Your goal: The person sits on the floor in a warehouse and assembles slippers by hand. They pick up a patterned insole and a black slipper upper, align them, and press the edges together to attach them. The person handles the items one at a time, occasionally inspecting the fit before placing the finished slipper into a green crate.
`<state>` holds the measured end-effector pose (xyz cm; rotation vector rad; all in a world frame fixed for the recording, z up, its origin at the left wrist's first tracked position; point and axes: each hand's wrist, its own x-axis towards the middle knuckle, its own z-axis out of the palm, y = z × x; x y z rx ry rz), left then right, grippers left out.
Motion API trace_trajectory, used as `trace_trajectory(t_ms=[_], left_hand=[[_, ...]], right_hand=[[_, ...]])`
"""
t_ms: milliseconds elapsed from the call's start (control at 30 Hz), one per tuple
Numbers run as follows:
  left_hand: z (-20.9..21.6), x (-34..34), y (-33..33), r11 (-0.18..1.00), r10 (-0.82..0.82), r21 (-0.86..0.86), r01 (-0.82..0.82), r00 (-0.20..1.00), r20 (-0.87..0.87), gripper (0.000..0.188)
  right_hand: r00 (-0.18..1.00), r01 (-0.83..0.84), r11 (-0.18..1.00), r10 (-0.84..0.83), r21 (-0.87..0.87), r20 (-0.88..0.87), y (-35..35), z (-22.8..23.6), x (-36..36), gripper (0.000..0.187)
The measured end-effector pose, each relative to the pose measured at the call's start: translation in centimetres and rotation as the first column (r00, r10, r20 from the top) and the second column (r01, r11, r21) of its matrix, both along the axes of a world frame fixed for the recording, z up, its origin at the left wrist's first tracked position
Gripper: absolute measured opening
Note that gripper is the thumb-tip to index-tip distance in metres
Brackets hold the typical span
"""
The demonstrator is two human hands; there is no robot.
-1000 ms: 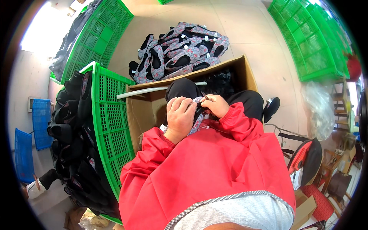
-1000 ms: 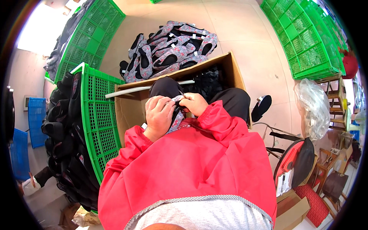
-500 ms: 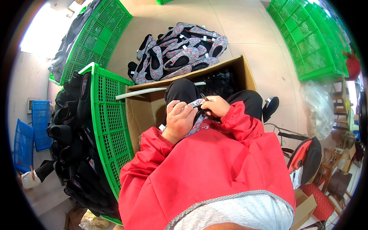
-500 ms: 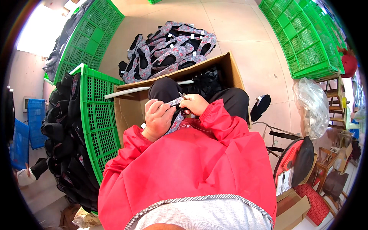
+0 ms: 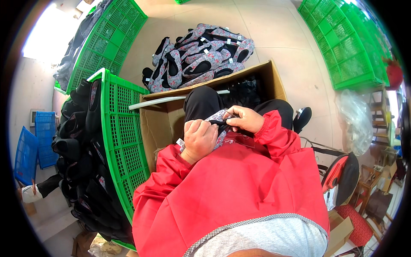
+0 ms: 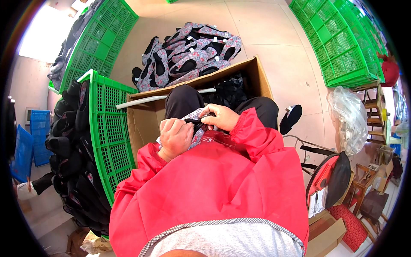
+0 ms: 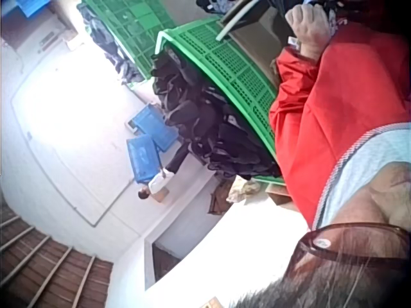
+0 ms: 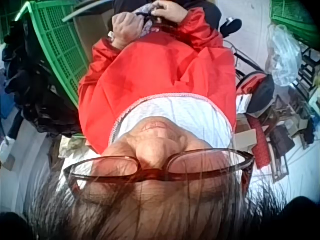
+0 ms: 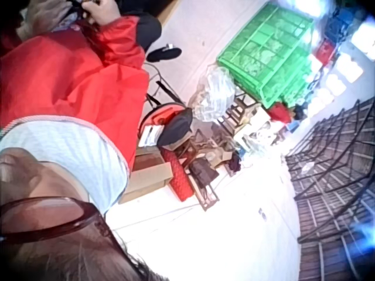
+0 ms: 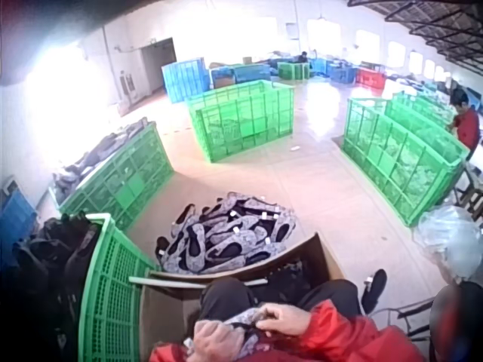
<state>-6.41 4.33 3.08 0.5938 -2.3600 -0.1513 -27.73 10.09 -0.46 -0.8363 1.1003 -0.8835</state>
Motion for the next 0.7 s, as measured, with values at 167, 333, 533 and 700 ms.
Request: trace_trajectory(t_ms=[167, 333, 533, 700], left_hand=[[0.1, 0.1, 0.2, 0.999, 0.032, -0.015, -0.032, 0.999, -0.003, 0.010], [0.4, -0.1, 0.2, 1.000, 0.025, 0.000, -0.025, 0.999, -0.028, 0.011], [0.0, 0.1, 0.3, 0.999, 0.044, 0.019, -0.043, 0.998, -0.040, 0.012], [0.1, 0.0, 0.3, 0.999, 0.044, 0.007, -0.044, 0.998, -0.042, 0.012]], right_hand=[[0.971, -0.103, 0.994, 0.110, 0.043, -0.213, 0.1, 4.8, -1.6, 0.032], [0.969, -0.236, 0.972, 0.236, 0.005, -0.067, 1.0, 6.2, -1.8, 0.027], [0.968, -0.251, 0.958, 0.250, 0.139, 0.029, 0.9, 6.1, -1.2, 0.028], [0.985, -0.169, 0.956, 0.168, 0.240, 0.023, 1.0, 6.2, -0.5, 0.027]])
